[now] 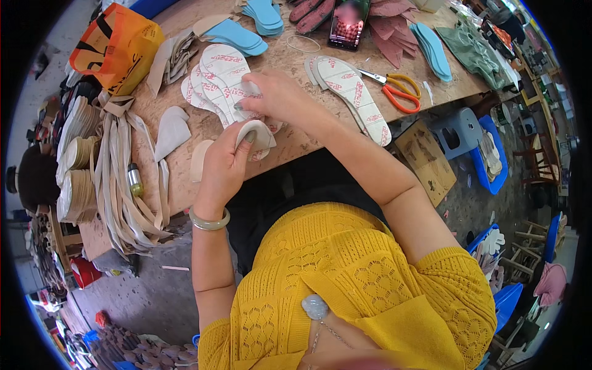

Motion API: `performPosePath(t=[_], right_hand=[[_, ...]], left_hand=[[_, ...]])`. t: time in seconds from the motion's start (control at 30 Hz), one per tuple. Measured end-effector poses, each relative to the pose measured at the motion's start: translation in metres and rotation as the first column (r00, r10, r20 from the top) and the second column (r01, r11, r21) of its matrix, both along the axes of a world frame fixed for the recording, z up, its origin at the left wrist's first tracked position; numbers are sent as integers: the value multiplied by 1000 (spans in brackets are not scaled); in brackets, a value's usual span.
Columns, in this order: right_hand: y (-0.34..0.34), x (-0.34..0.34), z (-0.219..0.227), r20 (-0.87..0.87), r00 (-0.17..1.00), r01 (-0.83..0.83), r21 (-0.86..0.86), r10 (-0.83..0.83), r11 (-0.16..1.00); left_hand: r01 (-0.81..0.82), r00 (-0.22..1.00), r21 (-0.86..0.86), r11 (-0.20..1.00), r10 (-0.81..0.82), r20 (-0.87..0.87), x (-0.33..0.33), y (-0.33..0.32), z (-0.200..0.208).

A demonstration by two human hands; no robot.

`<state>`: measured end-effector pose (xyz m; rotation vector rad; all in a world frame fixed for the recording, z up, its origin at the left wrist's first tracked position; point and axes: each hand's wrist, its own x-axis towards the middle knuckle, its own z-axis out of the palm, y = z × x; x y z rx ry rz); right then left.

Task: The person is inspecting and sorting various shoe components, specifically insoles and heel cushions.

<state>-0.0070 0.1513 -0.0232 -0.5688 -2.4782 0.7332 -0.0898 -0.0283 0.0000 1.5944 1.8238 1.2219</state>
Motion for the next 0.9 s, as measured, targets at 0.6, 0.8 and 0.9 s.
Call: performPosePath(t=[0.6, 0.8, 0.9], right_hand=[[-3, -11, 15, -79, 996, 32, -75, -38, 997], [0, -13, 42, -254, 967, -144, -488, 17, 861], [-12, 3, 66, -572, 820, -329, -516, -32, 791]], left_hand=[[47, 940, 144, 988, 5, -342, 18, 0, -16], [9, 969, 132, 991, 24, -246, 17, -1, -11], [-110, 941, -91, 990, 133, 312, 6, -16, -6]])
